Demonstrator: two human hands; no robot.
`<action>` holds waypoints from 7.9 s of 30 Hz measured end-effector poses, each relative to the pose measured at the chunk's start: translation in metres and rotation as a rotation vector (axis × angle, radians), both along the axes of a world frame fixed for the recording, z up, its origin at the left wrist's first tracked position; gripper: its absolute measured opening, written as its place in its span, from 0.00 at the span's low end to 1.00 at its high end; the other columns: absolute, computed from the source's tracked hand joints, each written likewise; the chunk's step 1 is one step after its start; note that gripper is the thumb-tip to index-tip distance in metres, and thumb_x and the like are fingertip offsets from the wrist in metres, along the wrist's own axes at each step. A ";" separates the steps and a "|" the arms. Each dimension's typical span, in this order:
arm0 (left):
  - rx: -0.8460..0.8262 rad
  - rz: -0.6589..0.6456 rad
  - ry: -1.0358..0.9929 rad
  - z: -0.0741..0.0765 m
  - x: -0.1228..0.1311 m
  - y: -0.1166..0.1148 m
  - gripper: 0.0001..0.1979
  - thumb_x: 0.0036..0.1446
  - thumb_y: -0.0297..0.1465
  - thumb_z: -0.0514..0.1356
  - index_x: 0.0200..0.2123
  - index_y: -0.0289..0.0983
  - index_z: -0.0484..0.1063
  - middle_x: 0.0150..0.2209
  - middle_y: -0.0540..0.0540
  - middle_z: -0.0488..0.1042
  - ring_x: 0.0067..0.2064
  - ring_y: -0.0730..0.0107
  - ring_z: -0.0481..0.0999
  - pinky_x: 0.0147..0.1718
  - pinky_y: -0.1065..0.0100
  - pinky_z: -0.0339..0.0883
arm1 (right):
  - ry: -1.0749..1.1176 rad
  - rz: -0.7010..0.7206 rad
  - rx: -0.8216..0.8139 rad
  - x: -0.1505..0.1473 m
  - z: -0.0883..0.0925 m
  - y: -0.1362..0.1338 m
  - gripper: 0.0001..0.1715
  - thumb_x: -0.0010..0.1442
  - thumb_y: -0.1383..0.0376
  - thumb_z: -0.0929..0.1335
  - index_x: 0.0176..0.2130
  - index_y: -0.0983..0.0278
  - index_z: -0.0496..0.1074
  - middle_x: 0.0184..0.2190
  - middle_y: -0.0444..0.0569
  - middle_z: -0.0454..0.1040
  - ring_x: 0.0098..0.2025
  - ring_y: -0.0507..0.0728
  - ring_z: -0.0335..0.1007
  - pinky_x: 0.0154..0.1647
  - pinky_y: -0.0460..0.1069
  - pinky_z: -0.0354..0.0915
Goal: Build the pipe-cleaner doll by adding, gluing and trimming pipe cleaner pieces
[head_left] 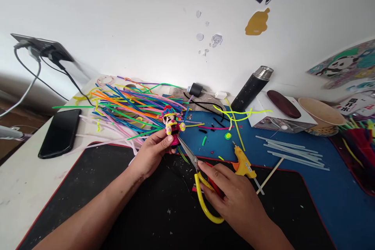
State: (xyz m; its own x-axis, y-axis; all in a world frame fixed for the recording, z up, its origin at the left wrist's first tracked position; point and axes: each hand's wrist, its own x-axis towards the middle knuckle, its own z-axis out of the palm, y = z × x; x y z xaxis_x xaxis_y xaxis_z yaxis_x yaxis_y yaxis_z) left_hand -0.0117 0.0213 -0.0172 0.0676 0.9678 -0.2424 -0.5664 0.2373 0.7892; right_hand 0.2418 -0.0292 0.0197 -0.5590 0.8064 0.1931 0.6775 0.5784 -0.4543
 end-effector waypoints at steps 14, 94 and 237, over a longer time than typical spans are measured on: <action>-0.059 -0.014 -0.160 0.002 0.004 -0.003 0.16 0.50 0.38 0.79 0.28 0.33 0.80 0.28 0.48 0.75 0.28 0.72 0.71 0.30 0.69 0.66 | 0.025 -0.026 0.077 -0.011 -0.015 -0.007 0.22 0.77 0.61 0.63 0.64 0.64 0.75 0.40 0.54 0.83 0.33 0.57 0.81 0.30 0.49 0.72; -0.279 -0.441 -0.537 -0.008 -0.003 -0.010 0.20 0.52 0.36 0.77 0.43 0.28 0.84 0.25 0.46 0.75 0.23 0.79 0.68 0.25 0.78 0.65 | 0.223 0.036 0.297 -0.007 -0.062 -0.012 0.19 0.77 0.65 0.63 0.63 0.65 0.71 0.37 0.52 0.83 0.31 0.57 0.81 0.29 0.50 0.70; -0.190 -0.204 -0.094 -0.004 -0.014 0.006 0.15 0.47 0.31 0.80 0.35 0.31 0.84 0.28 0.45 0.78 0.28 0.73 0.73 0.25 0.73 0.68 | 0.284 0.077 0.101 0.002 -0.054 -0.006 0.23 0.78 0.62 0.64 0.68 0.60 0.70 0.38 0.50 0.81 0.31 0.54 0.80 0.28 0.47 0.70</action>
State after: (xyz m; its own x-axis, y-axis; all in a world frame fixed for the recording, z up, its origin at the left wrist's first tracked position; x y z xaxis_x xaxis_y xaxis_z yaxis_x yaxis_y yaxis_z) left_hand -0.0258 0.0273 -0.0210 0.2868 0.8699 -0.4012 -0.5603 0.4920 0.6663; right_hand 0.2438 -0.0357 -0.0344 -0.5301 0.7324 0.4274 0.4838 0.6752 -0.5569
